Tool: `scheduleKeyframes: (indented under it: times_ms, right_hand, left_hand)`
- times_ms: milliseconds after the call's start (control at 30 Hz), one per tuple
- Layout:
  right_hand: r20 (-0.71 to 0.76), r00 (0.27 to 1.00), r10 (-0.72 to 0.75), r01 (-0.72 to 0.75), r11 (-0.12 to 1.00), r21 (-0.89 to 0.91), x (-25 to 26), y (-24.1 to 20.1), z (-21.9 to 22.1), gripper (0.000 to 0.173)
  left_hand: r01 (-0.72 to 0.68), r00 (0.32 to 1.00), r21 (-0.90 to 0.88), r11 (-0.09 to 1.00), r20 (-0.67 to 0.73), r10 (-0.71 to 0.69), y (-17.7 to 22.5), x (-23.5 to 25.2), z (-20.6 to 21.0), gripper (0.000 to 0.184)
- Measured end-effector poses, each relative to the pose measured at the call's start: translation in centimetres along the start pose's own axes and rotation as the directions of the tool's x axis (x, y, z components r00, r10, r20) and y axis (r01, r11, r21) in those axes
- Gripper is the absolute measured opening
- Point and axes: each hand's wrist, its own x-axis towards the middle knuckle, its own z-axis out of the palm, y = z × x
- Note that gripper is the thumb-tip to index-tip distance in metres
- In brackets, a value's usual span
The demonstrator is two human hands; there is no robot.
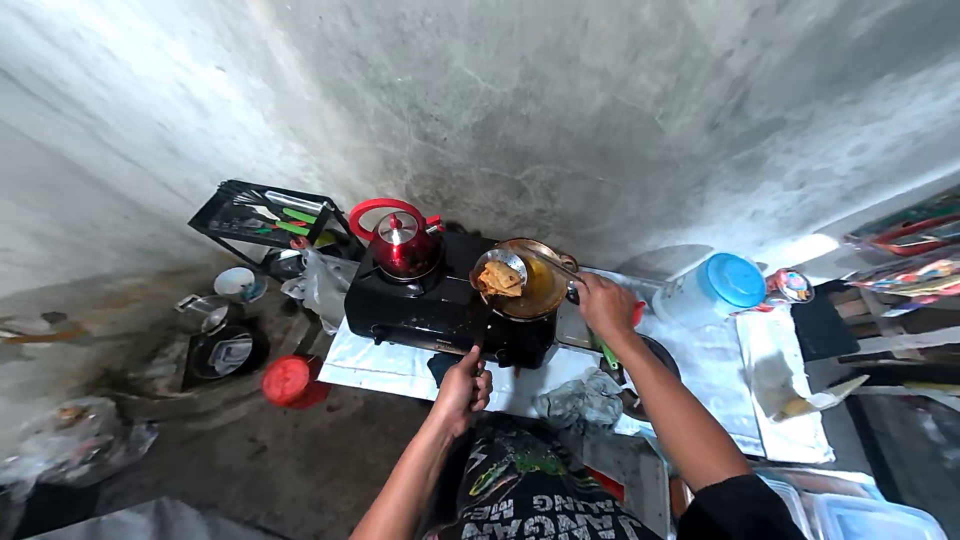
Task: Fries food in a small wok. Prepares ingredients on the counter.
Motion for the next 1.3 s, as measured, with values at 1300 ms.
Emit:
scheduleKeyframes:
  times_ms: [1300]
  right_hand:
    - [-0.011, 0.998, 0.059, -0.058, 0.997, 0.053, -1.5, 0.4, -1.9, 0.037]
  left_hand:
    - [-0.063, 0.998, -0.022, 0.998, -0.013, 0.063, 0.5, -1.1, 0.1, 0.042]
